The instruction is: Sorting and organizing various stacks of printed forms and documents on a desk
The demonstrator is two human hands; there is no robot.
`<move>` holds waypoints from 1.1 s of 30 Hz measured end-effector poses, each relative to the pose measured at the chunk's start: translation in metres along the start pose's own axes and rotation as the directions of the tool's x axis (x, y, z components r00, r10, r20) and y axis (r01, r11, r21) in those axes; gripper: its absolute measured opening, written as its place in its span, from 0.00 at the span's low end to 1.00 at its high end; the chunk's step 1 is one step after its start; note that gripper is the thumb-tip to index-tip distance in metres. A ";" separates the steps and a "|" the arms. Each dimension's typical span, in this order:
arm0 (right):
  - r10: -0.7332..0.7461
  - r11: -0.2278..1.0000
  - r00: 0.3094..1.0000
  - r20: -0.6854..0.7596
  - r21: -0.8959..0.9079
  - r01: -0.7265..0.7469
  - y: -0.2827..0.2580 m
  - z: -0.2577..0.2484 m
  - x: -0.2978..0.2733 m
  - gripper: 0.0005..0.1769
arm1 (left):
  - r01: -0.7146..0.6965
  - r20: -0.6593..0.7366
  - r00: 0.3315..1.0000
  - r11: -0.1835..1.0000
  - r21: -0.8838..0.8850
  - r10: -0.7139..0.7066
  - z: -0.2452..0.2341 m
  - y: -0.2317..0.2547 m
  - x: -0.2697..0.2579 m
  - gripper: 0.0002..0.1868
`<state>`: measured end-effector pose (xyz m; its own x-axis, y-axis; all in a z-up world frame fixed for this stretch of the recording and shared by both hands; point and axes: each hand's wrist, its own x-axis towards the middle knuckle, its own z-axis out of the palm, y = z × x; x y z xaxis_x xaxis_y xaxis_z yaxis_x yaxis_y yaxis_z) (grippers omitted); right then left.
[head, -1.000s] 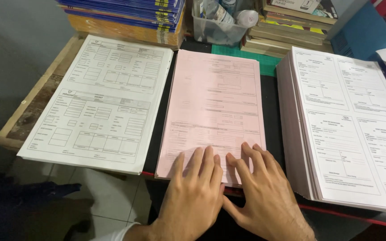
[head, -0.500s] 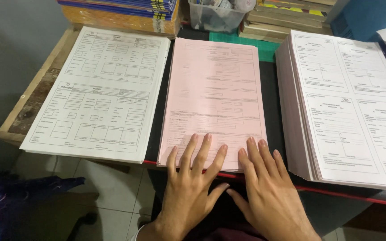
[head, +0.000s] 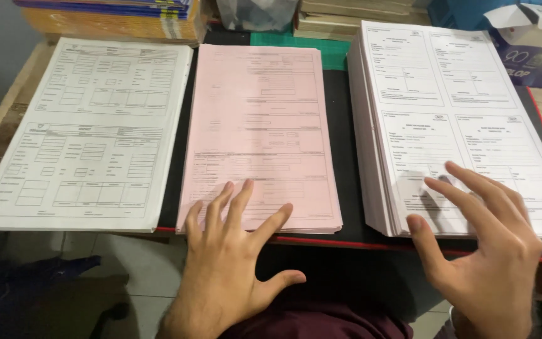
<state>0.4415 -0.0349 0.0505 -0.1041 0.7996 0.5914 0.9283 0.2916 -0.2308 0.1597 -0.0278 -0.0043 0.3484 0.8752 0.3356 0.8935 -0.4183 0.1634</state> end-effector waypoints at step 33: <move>0.031 0.989 0.987 -0.157 0.145 -0.008 -0.003 -0.008 -0.008 0.24 | 0.134 0.161 0.978 0.991 -0.017 -0.129 -0.024 -0.005 0.029 0.43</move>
